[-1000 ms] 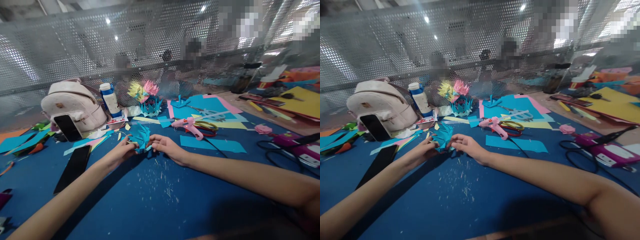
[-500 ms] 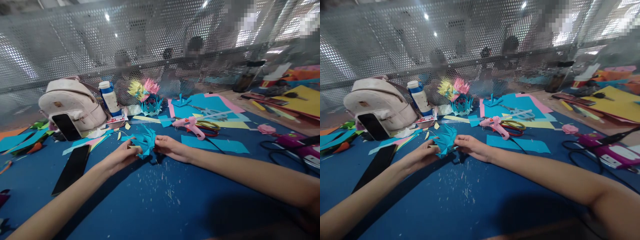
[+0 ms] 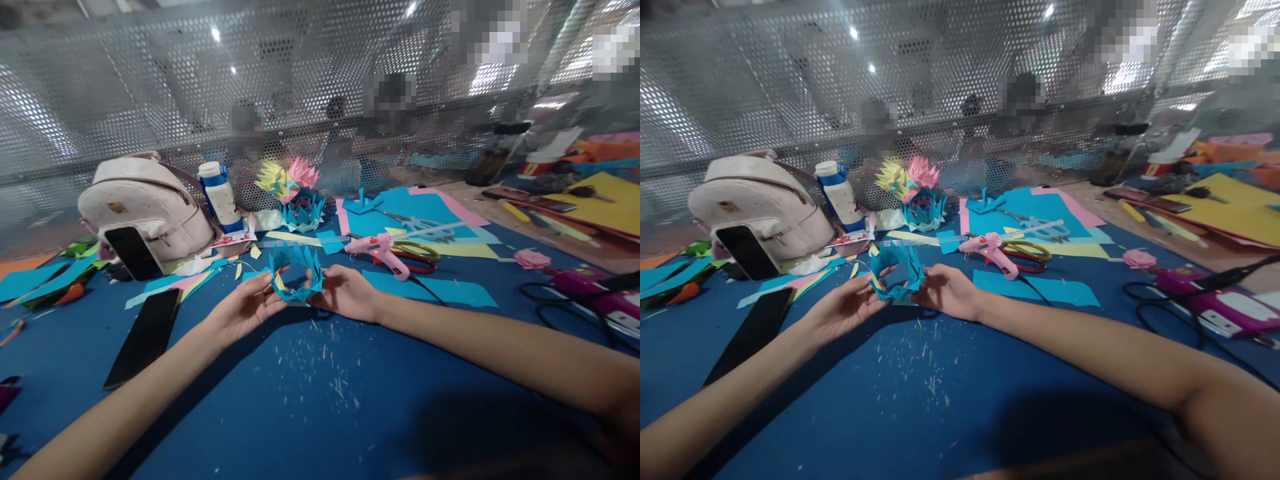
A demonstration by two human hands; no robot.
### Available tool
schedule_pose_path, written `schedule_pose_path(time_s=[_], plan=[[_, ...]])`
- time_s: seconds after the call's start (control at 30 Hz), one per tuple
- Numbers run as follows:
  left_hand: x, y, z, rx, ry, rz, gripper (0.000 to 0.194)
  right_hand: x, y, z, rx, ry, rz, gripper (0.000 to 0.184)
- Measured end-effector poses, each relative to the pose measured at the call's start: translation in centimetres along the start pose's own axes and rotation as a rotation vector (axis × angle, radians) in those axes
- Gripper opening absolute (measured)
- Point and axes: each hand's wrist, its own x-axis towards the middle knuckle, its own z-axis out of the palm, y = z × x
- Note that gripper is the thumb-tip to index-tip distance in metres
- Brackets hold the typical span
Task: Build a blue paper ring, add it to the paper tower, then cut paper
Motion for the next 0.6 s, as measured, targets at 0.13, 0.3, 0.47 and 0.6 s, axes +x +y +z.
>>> schedule_pose_path(time_s=[0.13,0.3,0.47,0.6], plan=[[0.1,-0.5,-0.2,-0.014,-0.058,0.009,0.027,-0.2,-0.1,0.2,0.014,-0.031,0.027,0.009],[-0.1,-0.4,0.0,-0.046,-0.098,0.028,0.024,-0.2,-0.2,0.7,0.027,-0.078,0.028,0.012],[0.2,-0.1,-0.7,0.031,-0.064,0.085,0.031,-0.2,-0.2,1.2,0.048,-0.101,0.015,0.01],[0.6,0.1,-1.1,0.11,-0.143,0.105,0.041,-0.1,-0.2,1.5,0.048,-0.048,0.008,0.013]])
